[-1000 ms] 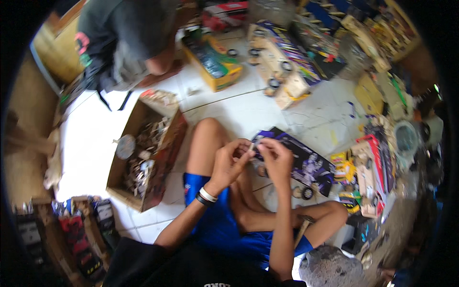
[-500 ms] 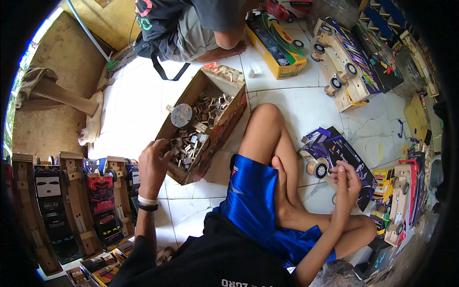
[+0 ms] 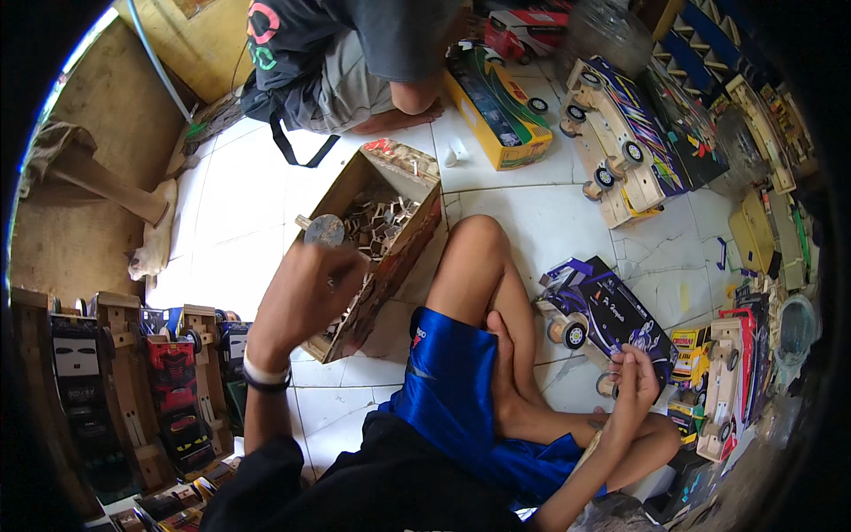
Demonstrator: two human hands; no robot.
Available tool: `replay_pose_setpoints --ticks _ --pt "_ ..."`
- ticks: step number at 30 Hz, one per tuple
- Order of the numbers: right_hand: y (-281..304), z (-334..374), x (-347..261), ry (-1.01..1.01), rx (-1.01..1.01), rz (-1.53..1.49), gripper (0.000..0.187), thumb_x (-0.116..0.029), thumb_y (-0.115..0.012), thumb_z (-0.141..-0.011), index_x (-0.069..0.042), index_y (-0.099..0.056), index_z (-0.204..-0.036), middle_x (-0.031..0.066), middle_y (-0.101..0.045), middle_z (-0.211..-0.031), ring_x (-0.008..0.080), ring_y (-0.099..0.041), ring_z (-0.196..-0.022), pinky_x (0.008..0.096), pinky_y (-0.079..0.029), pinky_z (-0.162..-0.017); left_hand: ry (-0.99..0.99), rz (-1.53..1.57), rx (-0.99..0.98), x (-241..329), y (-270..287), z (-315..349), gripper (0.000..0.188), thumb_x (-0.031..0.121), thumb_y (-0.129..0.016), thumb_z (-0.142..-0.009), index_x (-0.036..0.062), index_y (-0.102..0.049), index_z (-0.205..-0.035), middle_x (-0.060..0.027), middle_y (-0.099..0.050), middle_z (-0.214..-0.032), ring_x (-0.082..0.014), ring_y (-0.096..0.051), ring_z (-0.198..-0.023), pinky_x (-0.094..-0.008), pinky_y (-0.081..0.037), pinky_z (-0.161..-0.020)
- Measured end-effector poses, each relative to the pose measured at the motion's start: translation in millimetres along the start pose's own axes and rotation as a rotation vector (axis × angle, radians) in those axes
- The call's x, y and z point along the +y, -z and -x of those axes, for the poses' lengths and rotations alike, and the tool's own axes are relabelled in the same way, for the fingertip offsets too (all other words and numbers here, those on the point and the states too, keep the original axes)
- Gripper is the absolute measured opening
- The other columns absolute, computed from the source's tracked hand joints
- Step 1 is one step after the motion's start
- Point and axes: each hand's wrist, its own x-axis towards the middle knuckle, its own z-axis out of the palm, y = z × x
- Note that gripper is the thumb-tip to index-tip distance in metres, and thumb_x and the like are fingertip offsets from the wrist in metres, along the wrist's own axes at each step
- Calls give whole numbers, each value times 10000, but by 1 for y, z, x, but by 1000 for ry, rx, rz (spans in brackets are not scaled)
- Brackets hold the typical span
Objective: The person sits on the floor and assembles wooden toy vehicles by inserting small wooden pegs into pre-drilled holes and tapping them with a hammer. They handle several different toy models, including a purple bus, a red car, and a black bus, working on each one individually.
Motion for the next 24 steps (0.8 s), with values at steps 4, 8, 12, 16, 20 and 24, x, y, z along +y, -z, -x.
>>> replay_pose_setpoints --ticks 4,8,12,16,20,24 --pt "-8 3 10 -6 -13 -54 198 -131 -609 -1067 -13 -738 -1160 35 -720 -924 79 -637 -795 228 -497 -679 -254 -164 105 -28 -10 -102 171 168 -745 -873 22 -787 -951 -204 -740 -813 -355 -736 -740 -418 -565 -687" --pt "-5 11 12 5 7 -14 202 -125 -607 -1062 4 -728 -1159 50 -725 -924 94 -645 -789 233 -507 -684 -245 -459 -95 -86 -56 -191 349 239 -829 -692 -39 -760 -892 -275 -728 -861 -423 -742 -838 -477 -608 -775" --pt "-2 23 18 12 -5 -44 195 -128 -609 -1059 12 -722 -1135 60 -731 -935 104 -650 -792 239 -516 -692 -76 -429 -79 -122 -88 -225 485 332 -888 -659 -41 -764 -943 -265 -755 -953 -414 -759 -925 -465 -622 -838" --pt "-6 29 23 -41 10 -82 197 -141 -618 -1062 -1 -726 -1150 53 -735 -933 85 -652 -775 223 -507 -679 113 -442 -280 -127 -101 -223 642 481 -919 -611 -30 -771 -971 -255 -769 -994 -394 -769 -957 -457 -625 -861" --pt "-12 26 17 -14 -31 -74 199 -142 -610 -1066 1 -724 -1143 52 -734 -935 87 -652 -776 226 -504 -680 196 -342 -314 -122 -102 -222 547 408 -937 -618 -25 -778 -914 -203 -787 -924 -304 -790 -839 -416 -646 -746" --pt "-12 24 10 7 -37 -73 200 -115 -597 -1059 17 -728 -1133 60 -735 -922 104 -657 -776 242 -511 -689 379 -313 -349 -116 -91 -224 444 351 -940 -647 -5 -783 -858 -152 -797 -909 -225 -789 -763 -360 -649 -674"
